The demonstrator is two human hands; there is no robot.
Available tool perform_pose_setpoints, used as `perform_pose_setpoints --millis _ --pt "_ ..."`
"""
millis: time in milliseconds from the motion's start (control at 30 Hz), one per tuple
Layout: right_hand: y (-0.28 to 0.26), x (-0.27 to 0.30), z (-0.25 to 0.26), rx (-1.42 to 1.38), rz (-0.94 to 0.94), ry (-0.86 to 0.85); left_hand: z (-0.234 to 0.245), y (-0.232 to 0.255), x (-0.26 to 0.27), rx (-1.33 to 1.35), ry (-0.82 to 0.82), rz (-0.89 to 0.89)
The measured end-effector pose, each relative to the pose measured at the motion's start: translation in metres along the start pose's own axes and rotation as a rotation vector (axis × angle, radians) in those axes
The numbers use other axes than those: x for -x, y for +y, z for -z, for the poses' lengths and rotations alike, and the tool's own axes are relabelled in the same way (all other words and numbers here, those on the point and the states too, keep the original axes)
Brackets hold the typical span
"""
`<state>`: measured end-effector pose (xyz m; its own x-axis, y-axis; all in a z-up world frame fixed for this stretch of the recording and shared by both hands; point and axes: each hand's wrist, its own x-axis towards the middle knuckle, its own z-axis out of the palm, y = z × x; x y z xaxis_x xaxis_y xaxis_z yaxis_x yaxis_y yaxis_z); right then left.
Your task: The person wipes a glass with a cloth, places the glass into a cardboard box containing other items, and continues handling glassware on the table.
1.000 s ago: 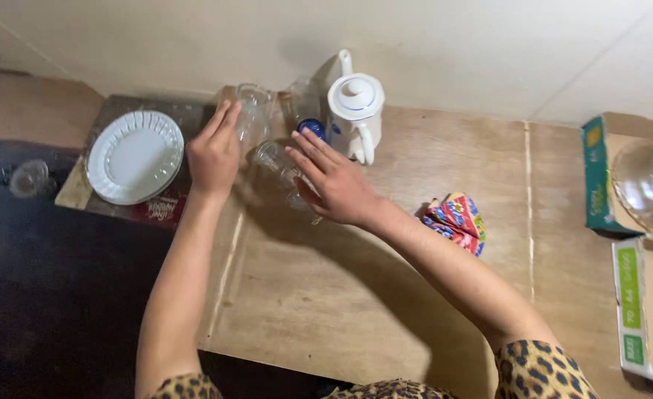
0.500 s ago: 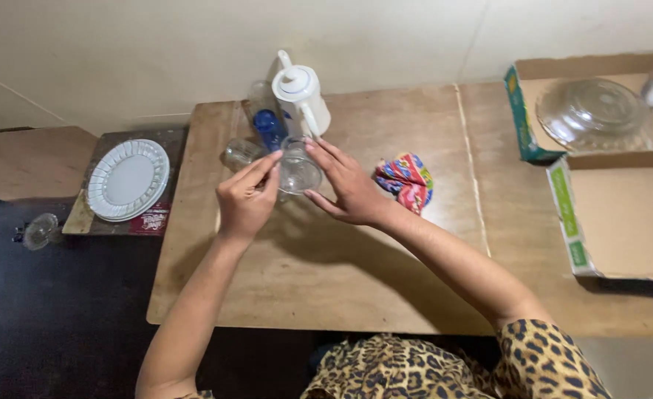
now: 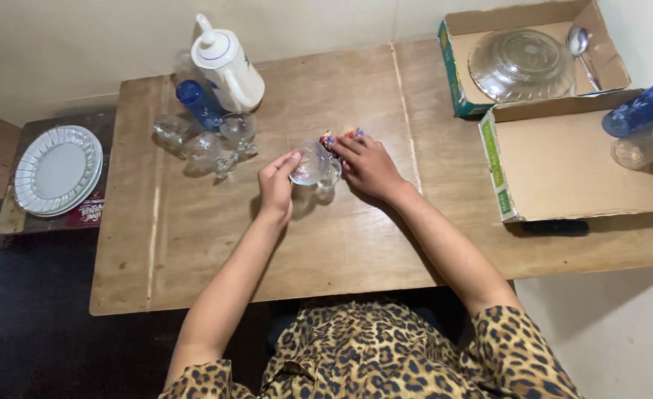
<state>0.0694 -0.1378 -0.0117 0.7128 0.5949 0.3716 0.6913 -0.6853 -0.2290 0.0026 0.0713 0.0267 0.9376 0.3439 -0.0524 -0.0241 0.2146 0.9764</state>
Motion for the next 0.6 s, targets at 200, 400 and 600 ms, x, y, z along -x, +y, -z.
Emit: perform_pose_setpoints --millis 200,400,600 --pt "0.030 0.009 -0.009 -0.576 -0.291 0.370 -0.049 -0.038 -0.027 0.478 0.110 0.227" --pt "0.042 0.010 -0.010 -1.273 -0.483 0.705 -0.127 -0.103 -0.050 0.763 0.074 0.333" --pt "0.043 0.005 0.001 -1.453 -0.594 0.808 -0.160 -0.105 -0.036 0.554 0.125 0.099"
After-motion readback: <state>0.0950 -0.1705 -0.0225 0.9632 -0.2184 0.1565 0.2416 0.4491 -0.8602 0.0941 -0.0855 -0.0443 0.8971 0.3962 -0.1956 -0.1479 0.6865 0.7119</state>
